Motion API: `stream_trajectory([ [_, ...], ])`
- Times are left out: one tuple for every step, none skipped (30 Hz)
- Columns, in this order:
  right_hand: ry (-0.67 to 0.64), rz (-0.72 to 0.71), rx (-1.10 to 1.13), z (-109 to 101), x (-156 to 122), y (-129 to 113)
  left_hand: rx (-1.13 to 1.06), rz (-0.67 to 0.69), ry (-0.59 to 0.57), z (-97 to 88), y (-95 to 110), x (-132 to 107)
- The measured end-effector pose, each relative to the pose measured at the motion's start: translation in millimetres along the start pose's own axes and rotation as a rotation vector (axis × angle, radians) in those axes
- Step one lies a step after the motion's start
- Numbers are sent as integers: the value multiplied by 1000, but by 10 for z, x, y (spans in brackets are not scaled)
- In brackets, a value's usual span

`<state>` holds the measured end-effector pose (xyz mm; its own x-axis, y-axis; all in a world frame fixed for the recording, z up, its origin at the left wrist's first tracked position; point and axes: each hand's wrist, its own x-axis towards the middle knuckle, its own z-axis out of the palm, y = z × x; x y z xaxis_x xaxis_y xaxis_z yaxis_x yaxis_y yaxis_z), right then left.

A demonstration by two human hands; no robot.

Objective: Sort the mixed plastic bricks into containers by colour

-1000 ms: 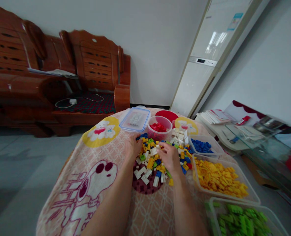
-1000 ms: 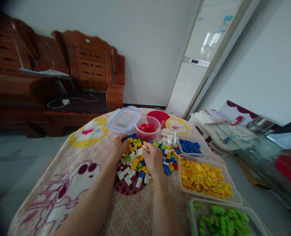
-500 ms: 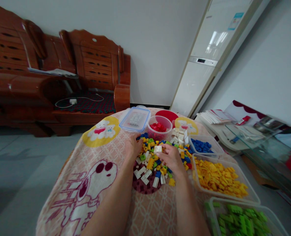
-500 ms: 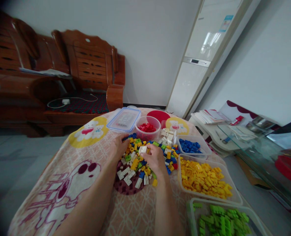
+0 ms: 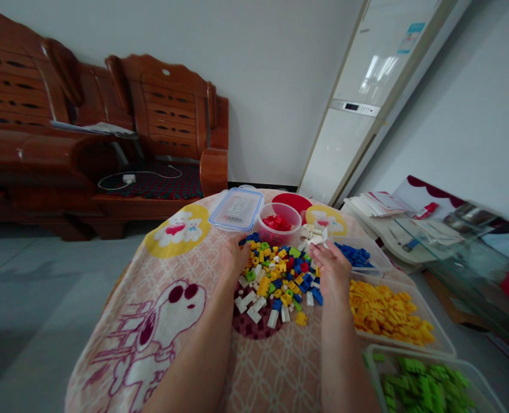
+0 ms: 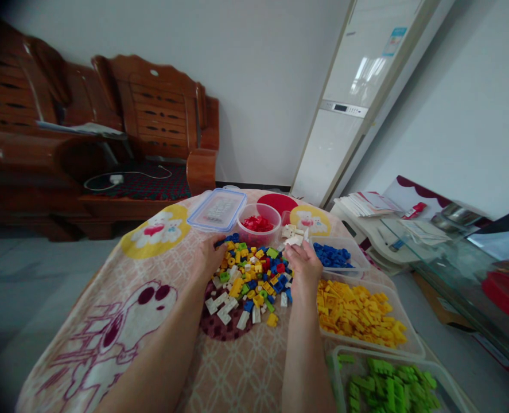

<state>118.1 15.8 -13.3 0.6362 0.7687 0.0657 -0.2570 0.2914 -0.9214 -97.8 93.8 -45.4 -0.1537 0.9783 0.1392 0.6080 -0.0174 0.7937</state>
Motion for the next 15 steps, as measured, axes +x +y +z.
stream_trajectory([
  [4, -3, 26, -16, 11, -6, -2, 0, 1, 6, -3, 1],
  [4, -7, 41, -29, 19, -12, -6, -2, 3, 12, -6, 1],
  [3, -14, 47, -39, 25, -15, -12, -5, 5, 17, -8, 2],
  [3, -21, 46, -46, 29, -16, -16, -8, 7, 21, -9, 3],
  [2, -28, 37, -49, 31, -14, -19, -10, 7, 22, -9, 3],
  [-5, -34, 22, -49, 32, -10, -19, -10, 5, 19, -8, 2],
  [-18, -39, 2, -46, 30, -4, -17, -9, 3, 15, -4, 0],
  [-35, -47, -26, -40, 25, 3, -14, -9, 0, 8, 0, -2],
  [-58, -56, -64, -30, 17, 9, -9, -10, -4, 0, 7, -5],
  [-90, -68, -116, -18, 4, 14, -5, -12, -8, -9, 14, -8],
  [-129, -83, -181, -1, -14, 19, -1, -14, -11, -17, 21, -10],
  [-175, -101, -261, 19, -37, 22, 3, -15, -14, -24, 27, -13],
  [-224, -126, -354, 45, -64, 26, 7, -15, -16, -29, 33, -15],
  [-275, -161, -449, 74, -94, 31, 11, -15, -17, -32, 37, -15],
  [-327, -211, -541, 107, -127, 41, 14, -16, -17, -33, 40, -15],
])
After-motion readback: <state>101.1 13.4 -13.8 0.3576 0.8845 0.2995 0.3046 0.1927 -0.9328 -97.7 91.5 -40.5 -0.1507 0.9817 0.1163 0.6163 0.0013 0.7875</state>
